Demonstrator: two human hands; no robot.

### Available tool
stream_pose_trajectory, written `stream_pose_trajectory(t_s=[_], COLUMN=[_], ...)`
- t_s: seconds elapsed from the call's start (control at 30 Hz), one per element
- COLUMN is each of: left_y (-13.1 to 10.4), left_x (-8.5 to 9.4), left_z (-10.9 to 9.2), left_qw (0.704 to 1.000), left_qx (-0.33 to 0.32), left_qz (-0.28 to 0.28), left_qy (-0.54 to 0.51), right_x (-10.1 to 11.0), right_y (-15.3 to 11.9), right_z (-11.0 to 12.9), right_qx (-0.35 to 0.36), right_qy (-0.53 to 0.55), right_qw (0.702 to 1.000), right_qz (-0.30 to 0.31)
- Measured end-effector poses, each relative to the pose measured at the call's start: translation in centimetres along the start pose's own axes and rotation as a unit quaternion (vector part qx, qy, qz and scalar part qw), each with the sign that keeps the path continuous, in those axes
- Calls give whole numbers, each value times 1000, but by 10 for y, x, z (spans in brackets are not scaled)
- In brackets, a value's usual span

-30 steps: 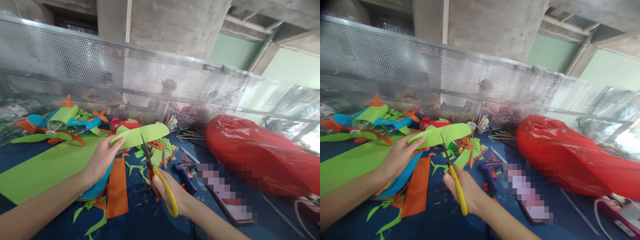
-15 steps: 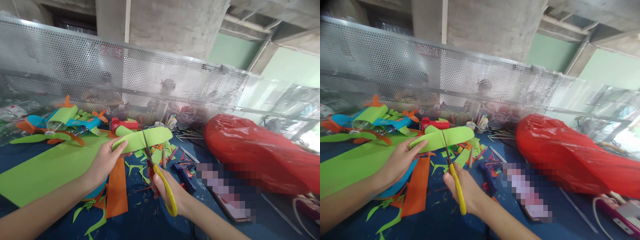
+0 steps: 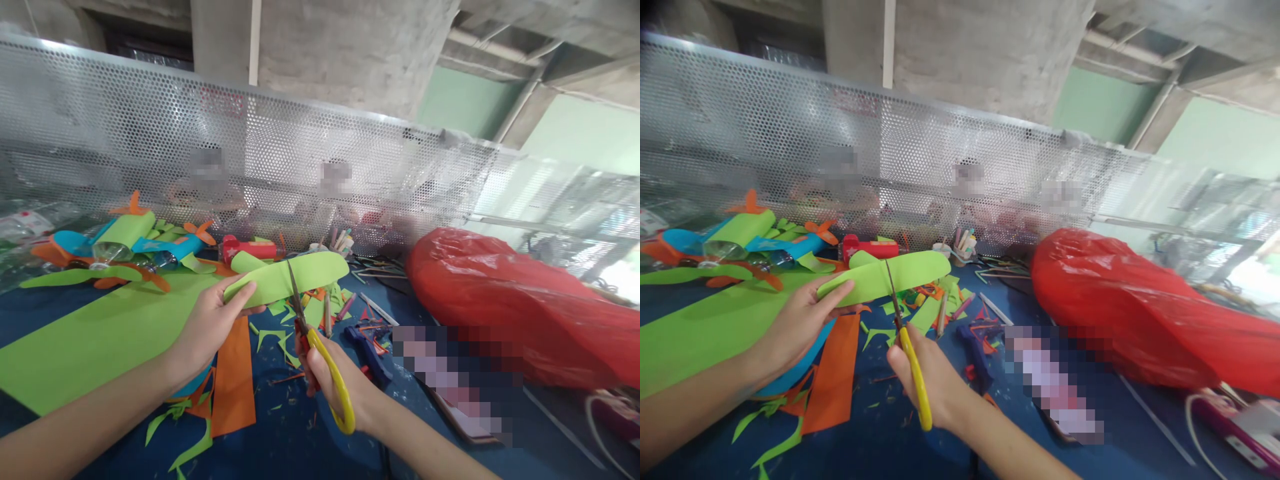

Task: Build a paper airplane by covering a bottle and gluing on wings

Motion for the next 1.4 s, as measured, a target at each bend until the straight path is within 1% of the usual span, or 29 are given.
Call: stream_pose_trajectory(t_s=[0.23,0.47,0.77,1.07,1.4], left_y=[-2,-3,-4,-5,-4], left_x=[-3,-2,-2,-3,-2], left_z=[-2,-3,-5,-6,-5], left_qw=[1000,1000,1000,1000,1000], left_qx=[-2,4,9,7,2], left_qz=[3,-2,-5,1,7], left_qy=[0,-4,3,5,7], right_x=[2,3,6,6,5], right_y=[1,0,1,0,2], right_z=[3,8,15,15,13], right_qx=[10,6,2,-10,-6], right_qy=[-32,-51,-62,-61,-58], right_qw=[999,999,997,996,995], right_qz=[-18,-19,-48,-60,-80])
Point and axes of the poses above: each hand's wrist, its own y-axis towards the middle knuckle, its own x-axis out of the back of the hand, z = x × y, the point moved 4 cm from there along y, towards the middle knuckle, and after that the axes turned 9 degrees about -y, right-handed, at the moved point
